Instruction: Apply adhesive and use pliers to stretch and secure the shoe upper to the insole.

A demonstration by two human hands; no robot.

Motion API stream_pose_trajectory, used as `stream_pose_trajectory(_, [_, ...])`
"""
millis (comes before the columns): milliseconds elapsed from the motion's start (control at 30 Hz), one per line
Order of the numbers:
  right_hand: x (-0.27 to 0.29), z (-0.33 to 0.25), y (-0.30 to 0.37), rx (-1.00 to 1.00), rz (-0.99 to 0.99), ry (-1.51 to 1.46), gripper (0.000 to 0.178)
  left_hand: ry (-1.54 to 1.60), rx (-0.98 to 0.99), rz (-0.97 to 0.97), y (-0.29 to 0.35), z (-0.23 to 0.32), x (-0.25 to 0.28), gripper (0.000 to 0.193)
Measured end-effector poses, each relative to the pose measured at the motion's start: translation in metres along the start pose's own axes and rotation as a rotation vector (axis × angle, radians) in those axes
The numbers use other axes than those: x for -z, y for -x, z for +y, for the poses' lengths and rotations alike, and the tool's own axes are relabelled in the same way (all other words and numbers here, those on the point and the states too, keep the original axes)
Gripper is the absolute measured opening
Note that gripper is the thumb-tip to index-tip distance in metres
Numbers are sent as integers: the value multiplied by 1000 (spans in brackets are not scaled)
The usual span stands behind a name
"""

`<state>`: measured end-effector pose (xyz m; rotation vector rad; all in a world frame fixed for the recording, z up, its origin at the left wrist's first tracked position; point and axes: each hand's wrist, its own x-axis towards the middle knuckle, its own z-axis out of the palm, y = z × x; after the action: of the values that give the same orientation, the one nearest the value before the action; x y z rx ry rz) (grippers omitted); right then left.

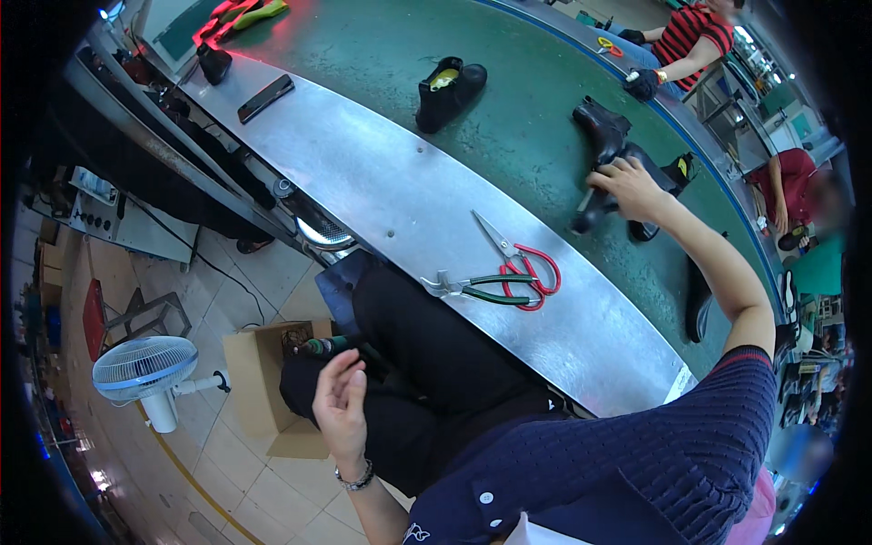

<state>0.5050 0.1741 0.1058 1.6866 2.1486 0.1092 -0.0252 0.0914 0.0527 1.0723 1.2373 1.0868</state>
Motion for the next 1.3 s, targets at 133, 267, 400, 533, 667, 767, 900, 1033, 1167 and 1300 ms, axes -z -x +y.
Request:
stream_pose_trajectory(133, [-2,-24,-18,-75,-415,-150,49,-41,75,-70,-1,-8,-8,31])
stream_pose_trajectory(267, [19,-83,-81,109,-295,-197,51,-178,65,-98,-5,-6,-14,31])
stream_pose_trajectory(400, [41,-138,-166,171,96,-341,72,-245,15,-68,8,-1,-7,32])
stream_pose_trajectory(533, [65,-155,-245,-165,440,-579,93,-247,8,-40,25,-6,2,33])
stream_pose_trajectory(667, [27,-121,-300,-295,587,-593,66,-282,12,22,47,-11,15,34])
stream_pose_trajectory(767, [35,-134,-299,-295,653,-606,44,-247,77,98,69,-17,29,33])
stream_pose_trajectory(900, [10,-107,-296,-357,730,-586,28,-220,80,82,77,-30,30,34])
stream_pose_trajectory(1033, [18,-95,-282,-260,601,-1159,15,-214,39,32,74,-18,36,35])
stream_pose_trajectory(1167, [51,-64,-262,-226,604,-1315,13,-231,-9,16,67,1,50,36])
stream_pose_trajectory(1300, [145,-94,-196,-66,553,-1424,20,-247,-44,29,63,13,67,39])
